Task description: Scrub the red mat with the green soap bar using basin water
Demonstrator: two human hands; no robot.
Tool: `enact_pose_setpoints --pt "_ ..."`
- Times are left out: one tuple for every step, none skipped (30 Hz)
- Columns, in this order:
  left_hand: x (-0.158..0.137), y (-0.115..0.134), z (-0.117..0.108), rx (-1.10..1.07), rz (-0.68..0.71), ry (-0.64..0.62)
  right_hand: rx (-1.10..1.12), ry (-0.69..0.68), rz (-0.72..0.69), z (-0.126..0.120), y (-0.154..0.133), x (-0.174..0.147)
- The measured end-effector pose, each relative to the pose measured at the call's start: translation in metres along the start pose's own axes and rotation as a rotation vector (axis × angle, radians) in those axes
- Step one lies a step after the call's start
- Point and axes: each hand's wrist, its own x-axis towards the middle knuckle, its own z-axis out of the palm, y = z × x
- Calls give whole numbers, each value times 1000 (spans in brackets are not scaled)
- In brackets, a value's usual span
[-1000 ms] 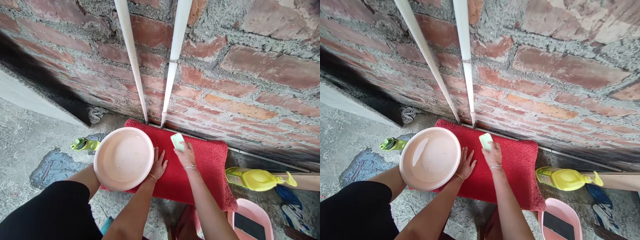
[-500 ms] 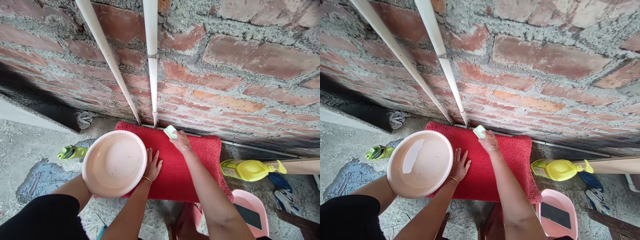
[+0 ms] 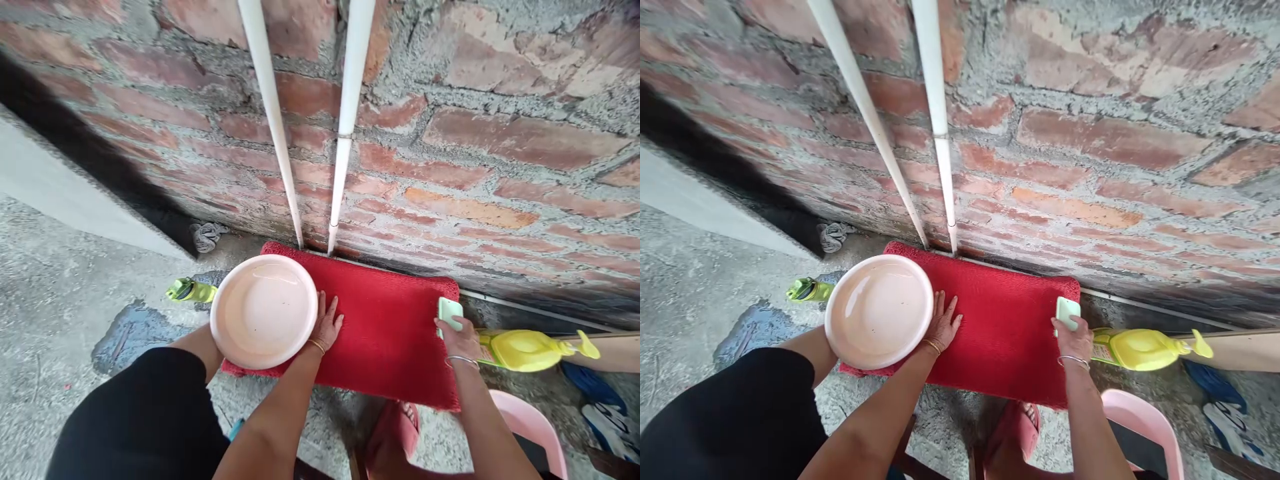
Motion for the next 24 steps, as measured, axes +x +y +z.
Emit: enact_pose_setpoints --pt "-1 0 -1 8 -2 -16 31 -20 -67 7 -11 -14" --pt "-3 0 -3 18 -4 -32 61 -50 -142 15 -27 -31" --pt "-6 0 -4 30 -6 -46 87 -90 -218 24 -46 -49" --pt "-12 0 -6 45 -7 -59 104 -138 -292 34 -67 -68" --pt "-19 0 -9 63 -5 -72 110 -191 -361 45 -90 -87" --pt "-29 -1 -11 85 1 -88 106 -245 -430 55 -112 -107" --pt "-39 -3 -14 110 14 -105 95 -291 -499 65 -134 -126" --pt "-51 -5 -17 134 31 -125 74 -331 -563 75 -154 -144" --pt "-62 -8 -20 155 58 -148 46 -366 -614 82 -171 -160" --pt "-72 -11 -24 171 89 -170 15 -394 -649 88 -185 -172" --pt "-81 -14 -27 183 117 -188 -15 -416 -672 93 -194 -182" --pt "-87 -17 -30 192 141 -206 -41 -433 -687 95 -200 -187" --pt "-91 -20 -33 203 155 -223 -65 -442 -698 96 -201 -189" --pt "-93 -22 -36 218 159 -242 -86 -444 -708 94 -197 -187" --pt "-94 -23 -38 237 158 -265 -107 -441 -711 91 -190 -181" --pt "-94 -23 -40 257 151 -292 -127 -435 -703 86 -178 -173" --pt "-94 -23 -42 279 143 -322 -146 -421 -674 80 -163 -161" --pt "-94 -22 -43 298 136 -353 -161 -399 -627 71 -145 -148" --pt "-94 -21 -45 316 130 -385 -170 -368 -570 62 -125 -134" --pt "-95 -19 -46 333 121 -415 -173 -333 -512 52 -103 -120" --pt "-96 -17 -49 352 110 -443 -170 -294 -456 41 -80 -105" --pt "-97 -15 -51 370 97 -470 -165 -258 -402 29 -57 -91" --pt "-99 -12 -54 387 83 -498 -154 -231 -345 18 -35 -78" --pt "-100 -10 -57 403 67 -528 -141 -205 -277 8 -16 -67"
